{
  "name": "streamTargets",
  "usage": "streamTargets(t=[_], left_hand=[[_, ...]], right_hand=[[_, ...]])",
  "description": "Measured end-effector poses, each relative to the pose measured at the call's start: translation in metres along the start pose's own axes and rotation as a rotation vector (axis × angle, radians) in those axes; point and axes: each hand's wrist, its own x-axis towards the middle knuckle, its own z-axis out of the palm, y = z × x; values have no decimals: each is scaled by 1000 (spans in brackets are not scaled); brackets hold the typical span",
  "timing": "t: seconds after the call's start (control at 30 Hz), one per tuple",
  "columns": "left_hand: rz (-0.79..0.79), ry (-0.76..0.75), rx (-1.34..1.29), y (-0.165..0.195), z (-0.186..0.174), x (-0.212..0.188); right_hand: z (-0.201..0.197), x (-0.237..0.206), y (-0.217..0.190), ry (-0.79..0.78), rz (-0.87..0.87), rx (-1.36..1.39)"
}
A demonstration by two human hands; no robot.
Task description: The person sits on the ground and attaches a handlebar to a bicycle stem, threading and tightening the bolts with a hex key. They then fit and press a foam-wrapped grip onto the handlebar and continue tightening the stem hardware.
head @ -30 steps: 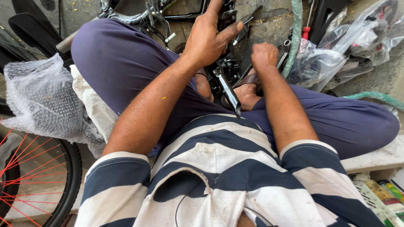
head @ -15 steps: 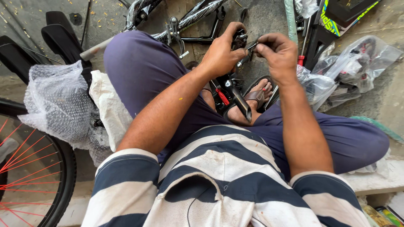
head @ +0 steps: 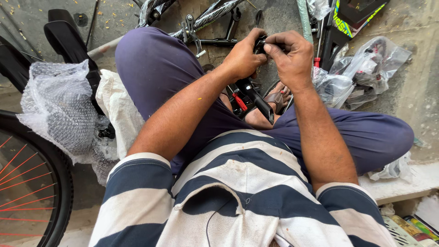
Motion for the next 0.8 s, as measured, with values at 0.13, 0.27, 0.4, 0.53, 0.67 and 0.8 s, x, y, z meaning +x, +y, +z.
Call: streamTargets(t=[0.13, 0.27, 0.4, 0.53, 0.67, 0.8], left_hand=[[29, 12, -9, 1, 0, -2], [26, 0, -18, 0, 1, -4], [59, 9, 6, 3, 1, -5], [52, 50, 97, 6, 2, -7], [168, 160, 321, 3, 5, -8], [267, 249, 485, -1, 9, -7]], right_hand=[[-4, -8, 5, 67, 64, 131], [-10, -18, 4, 124, 106, 180], [-9, -24, -6, 79, 29, 116], [-1, -26, -24, 80, -237, -218], [11, -26, -36, 139, -206, -308], [18, -27, -38, 189, -219, -292]])
